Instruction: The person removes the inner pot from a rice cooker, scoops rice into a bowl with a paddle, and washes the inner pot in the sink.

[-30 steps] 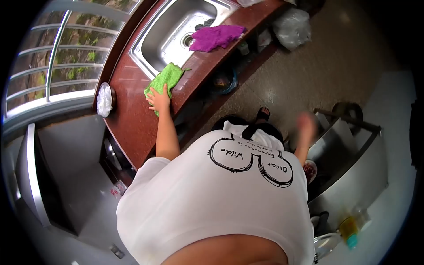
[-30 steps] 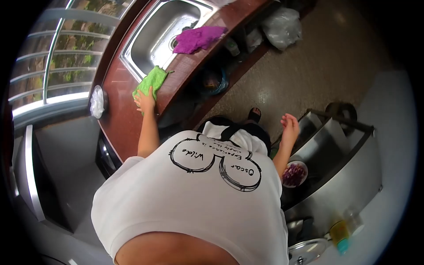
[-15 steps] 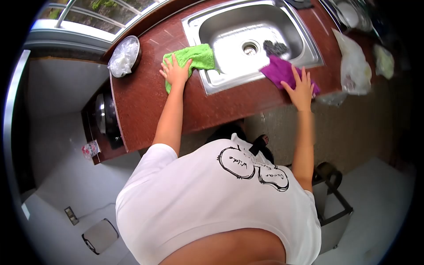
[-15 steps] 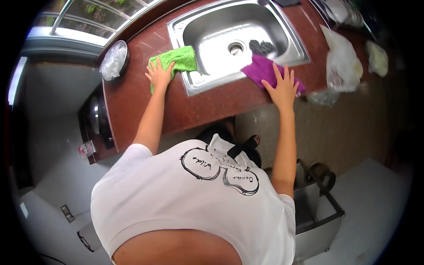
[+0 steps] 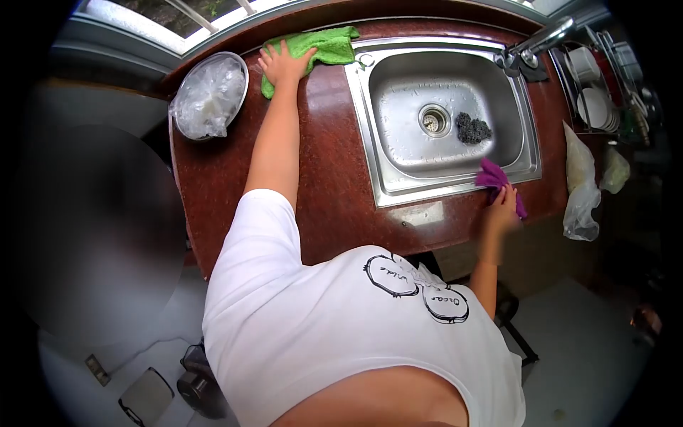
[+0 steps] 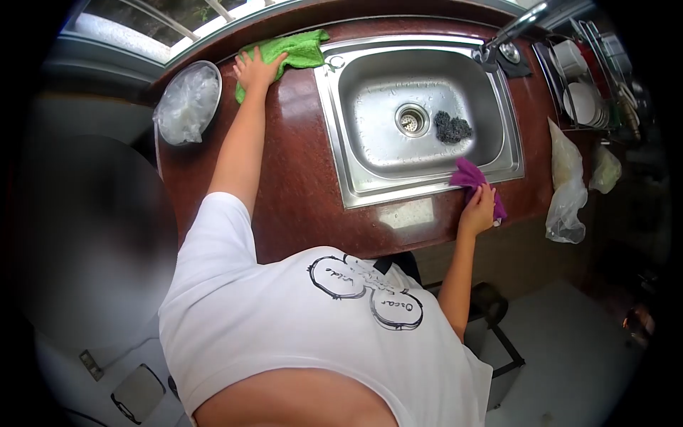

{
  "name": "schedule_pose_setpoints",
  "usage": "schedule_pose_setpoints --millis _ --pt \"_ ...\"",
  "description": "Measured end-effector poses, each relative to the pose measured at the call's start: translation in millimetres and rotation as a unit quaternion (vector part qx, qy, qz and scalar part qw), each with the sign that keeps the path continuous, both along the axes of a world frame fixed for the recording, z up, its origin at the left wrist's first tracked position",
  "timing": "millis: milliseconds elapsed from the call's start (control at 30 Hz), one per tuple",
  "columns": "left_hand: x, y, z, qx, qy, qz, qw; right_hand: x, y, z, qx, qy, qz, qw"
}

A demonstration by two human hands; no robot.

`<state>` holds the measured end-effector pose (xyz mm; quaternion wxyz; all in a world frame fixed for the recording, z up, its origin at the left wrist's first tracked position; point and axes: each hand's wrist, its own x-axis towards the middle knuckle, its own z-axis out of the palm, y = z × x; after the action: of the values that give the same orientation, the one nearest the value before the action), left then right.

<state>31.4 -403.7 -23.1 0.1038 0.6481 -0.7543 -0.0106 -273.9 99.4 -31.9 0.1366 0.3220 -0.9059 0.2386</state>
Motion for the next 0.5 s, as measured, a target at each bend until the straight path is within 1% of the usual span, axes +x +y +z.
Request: schedule_pose_setpoints --millis 33,67,100,133,167,200,233,267,333,367,400,433,467,500 --pt "-3 -1 2 0.008 -0.007 -0.005 1.000 5 -15 17 -0.072 -0.056 -0.069 0.993" --pt "0 1 4 0.018 -0.019 -0.010 1.000 13 -28 33 -0.120 -0.080 -0.070 0.987" --pt "3 3 8 0.005 -0.021 -0.031 0.999 20 -46 51 -0.169 -0.107 -0.069 0.977" --pt "6 11 9 -0.034 0.063 -0.069 0.995 22 -63 61 -0.217 -0.132 -0.070 0.965" --pt "12 25 8 -0.072 0.143 -0.106 0.981 21 -81 60 -0.285 -0.137 -0.021 0.948" --pt "17 43 11 -0.111 0.223 -0.142 0.958 28 -106 72 -0.331 -0.150 0.016 0.931" --pt "21 72 22 -0.097 0.316 -0.148 0.932 42 -134 99 -0.357 -0.222 0.035 0.907" --pt "28 106 35 -0.084 0.406 -0.152 0.897 42 -160 108 -0.361 -0.166 0.099 0.912" --pt "52 169 51 -0.030 0.450 -0.152 0.880 61 -213 143 -0.403 -0.144 0.181 0.886" --pt "67 200 56 0.019 0.501 -0.105 0.859 73 -240 160 -0.416 -0.121 0.209 0.877" --pt "80 229 56 0.066 0.549 -0.056 0.831 89 -265 174 -0.450 -0.170 0.251 0.840" --pt "97 254 57 0.081 0.576 -0.021 0.813 96 -294 176 -0.451 -0.129 0.301 0.831" --pt "118 275 57 0.096 0.603 0.014 0.792 103 -321 181 -0.425 -0.047 0.359 0.830" --pt "142 294 54 0.106 0.609 0.046 0.785 111 -351 176 -0.414 -0.005 0.416 0.810"
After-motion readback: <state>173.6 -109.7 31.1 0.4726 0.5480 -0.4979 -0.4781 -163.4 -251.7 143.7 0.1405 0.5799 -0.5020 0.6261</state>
